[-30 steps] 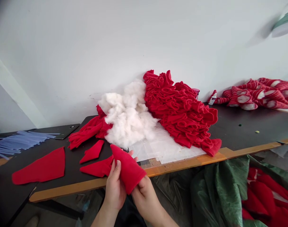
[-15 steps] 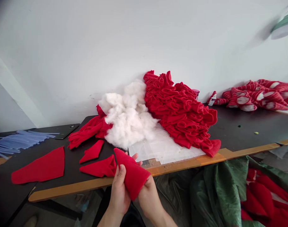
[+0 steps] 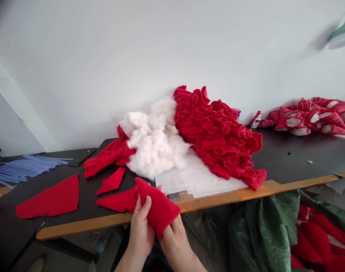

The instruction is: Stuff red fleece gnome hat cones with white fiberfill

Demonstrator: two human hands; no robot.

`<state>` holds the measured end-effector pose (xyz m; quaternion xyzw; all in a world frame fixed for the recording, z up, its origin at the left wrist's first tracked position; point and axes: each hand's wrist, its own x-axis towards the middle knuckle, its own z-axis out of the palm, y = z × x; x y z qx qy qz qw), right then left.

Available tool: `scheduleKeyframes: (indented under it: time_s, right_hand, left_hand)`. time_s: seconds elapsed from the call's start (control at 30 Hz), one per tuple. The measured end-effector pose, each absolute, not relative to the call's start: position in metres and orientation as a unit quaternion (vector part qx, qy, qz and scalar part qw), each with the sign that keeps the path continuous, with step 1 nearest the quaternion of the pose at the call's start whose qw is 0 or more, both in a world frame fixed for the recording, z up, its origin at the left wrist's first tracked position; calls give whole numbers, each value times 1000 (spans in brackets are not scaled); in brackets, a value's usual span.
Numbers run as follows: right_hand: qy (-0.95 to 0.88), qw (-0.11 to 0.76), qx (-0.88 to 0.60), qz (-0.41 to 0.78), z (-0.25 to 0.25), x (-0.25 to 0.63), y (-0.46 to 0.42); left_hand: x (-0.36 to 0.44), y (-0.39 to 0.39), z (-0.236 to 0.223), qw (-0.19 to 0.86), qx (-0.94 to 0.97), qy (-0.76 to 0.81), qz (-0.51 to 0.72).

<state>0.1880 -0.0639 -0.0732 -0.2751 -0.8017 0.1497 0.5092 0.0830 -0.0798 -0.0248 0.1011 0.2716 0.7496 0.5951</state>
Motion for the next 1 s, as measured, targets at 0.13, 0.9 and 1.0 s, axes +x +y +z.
scheduleKeyframes:
  time_s: [0.13, 0.9, 1.0]
  right_hand:
    - [-837, 487, -229, 98, -66, 167, -60]
    - [-811, 409, -115, 402, -68, 121, -28]
    - [-801, 448, -173, 357, -84, 132, -32]
  left_hand:
    - [87, -81, -28, 603, 110, 268, 743]
    - [71, -80, -23, 618, 141, 276, 723]
    - [72, -80, -24, 627, 140, 289, 710]
